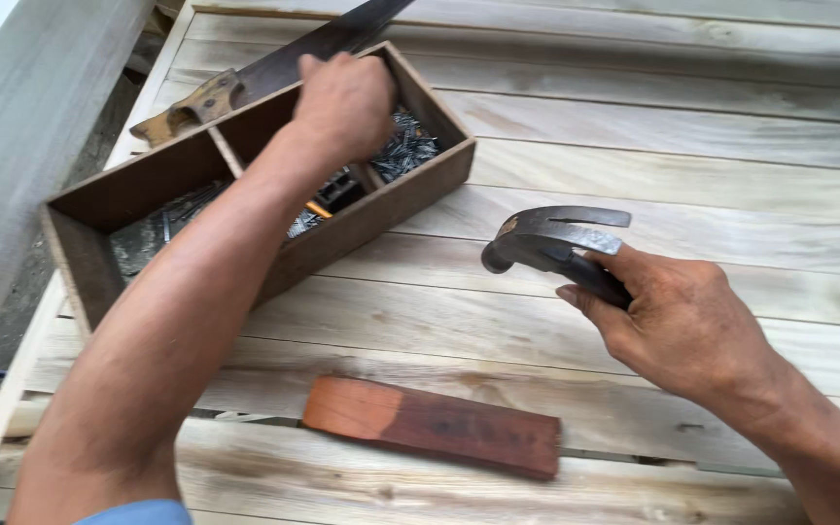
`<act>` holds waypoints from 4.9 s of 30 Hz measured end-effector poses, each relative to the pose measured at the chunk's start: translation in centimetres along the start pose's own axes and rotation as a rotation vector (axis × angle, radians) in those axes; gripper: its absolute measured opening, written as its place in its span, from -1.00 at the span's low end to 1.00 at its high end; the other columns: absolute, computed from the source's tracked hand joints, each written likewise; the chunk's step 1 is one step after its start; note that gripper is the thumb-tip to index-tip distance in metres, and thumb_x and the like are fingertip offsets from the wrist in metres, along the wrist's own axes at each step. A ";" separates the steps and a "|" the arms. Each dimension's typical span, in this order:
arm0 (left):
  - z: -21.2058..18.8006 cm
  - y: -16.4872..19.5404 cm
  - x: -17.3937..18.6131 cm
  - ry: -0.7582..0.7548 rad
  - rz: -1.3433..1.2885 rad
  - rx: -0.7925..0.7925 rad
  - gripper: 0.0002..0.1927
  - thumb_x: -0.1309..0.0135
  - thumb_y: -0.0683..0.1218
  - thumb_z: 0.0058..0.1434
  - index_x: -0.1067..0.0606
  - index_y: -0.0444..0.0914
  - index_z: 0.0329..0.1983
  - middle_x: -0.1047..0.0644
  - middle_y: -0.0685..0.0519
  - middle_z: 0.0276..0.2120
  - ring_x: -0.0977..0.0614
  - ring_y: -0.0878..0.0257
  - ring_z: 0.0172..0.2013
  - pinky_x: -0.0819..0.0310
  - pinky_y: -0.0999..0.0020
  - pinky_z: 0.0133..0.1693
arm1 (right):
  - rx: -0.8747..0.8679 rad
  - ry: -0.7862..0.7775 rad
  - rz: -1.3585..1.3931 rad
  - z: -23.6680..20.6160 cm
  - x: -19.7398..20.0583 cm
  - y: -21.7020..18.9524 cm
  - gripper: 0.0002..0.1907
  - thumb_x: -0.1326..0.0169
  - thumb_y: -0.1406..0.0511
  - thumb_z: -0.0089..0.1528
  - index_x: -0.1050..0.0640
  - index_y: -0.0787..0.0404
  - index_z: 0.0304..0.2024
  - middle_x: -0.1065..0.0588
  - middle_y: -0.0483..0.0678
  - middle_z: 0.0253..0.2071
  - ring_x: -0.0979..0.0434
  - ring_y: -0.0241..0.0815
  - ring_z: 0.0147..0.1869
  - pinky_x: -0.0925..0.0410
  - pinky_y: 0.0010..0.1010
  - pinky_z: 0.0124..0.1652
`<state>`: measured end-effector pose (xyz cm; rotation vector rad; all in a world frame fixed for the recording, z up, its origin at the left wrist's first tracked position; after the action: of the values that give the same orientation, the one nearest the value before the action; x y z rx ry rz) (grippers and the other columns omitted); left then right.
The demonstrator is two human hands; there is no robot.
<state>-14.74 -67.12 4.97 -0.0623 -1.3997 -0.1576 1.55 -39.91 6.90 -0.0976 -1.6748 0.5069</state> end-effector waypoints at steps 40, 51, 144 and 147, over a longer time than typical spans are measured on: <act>-18.9 6.4 6.9 0.436 -0.749 -0.386 -0.70 0.04 -0.44 0.28 -0.43 -0.30 0.02 -0.49 -0.10 -0.18 -0.58 0.02 -0.16 -0.50 0.16 -0.14 | 0.135 -0.036 -0.005 -0.3 -3.1 -5.1 -0.63 -0.29 0.19 0.18 -0.64 0.20 -0.01 -0.62 0.01 -0.53 -0.62 -0.19 -0.57 -0.46 -0.38 -0.55; -26.8 -3.9 2.3 0.117 -0.952 -0.099 -0.84 -0.12 -0.27 0.28 -0.57 -0.28 -0.09 -0.65 -0.03 -0.22 -0.72 0.17 -0.22 -0.61 0.31 -0.15 | 0.302 0.069 -0.069 -3.1 -7.0 -13.6 -0.58 -0.34 0.25 0.13 -0.64 0.30 0.00 -0.62 0.07 -0.44 -0.64 -0.20 -0.49 -0.49 -0.44 -0.48; -28.9 -0.5 0.4 0.042 -0.997 -0.371 -0.81 -0.20 -0.23 0.11 -0.57 -0.29 -0.18 -0.59 -0.03 -0.16 -0.54 0.03 -0.05 -0.43 0.18 0.06 | 0.381 0.441 -0.401 -5.8 -10.3 -12.3 -0.75 -0.29 0.16 0.32 -0.65 0.22 -0.22 -0.51 -0.15 -0.54 -0.34 -0.40 -0.68 -0.17 -0.58 -0.68; -29.5 -0.2 1.0 0.103 -0.954 -0.419 -0.88 -0.18 -0.23 0.18 -0.58 -0.26 -0.21 -0.59 -0.02 -0.18 -0.56 0.03 -0.08 -0.45 0.17 0.05 | 0.325 0.396 -0.462 -5.6 -10.7 -12.5 -0.72 -0.28 0.11 0.23 -0.66 0.19 -0.34 -0.52 -0.15 -0.60 -0.33 -0.35 -0.69 -0.19 -0.55 -0.69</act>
<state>14.19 -71.40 0.90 0.2708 -1.1756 -1.2251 11.59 -53.33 2.33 0.3961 -1.1597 0.3711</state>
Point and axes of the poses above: each hand's wrist, its own z-axis towards the middle knuckle, its own x-axis out of the back of the hand, y = z × x, the point moved 9 cm from there along z, towards the middle knuckle
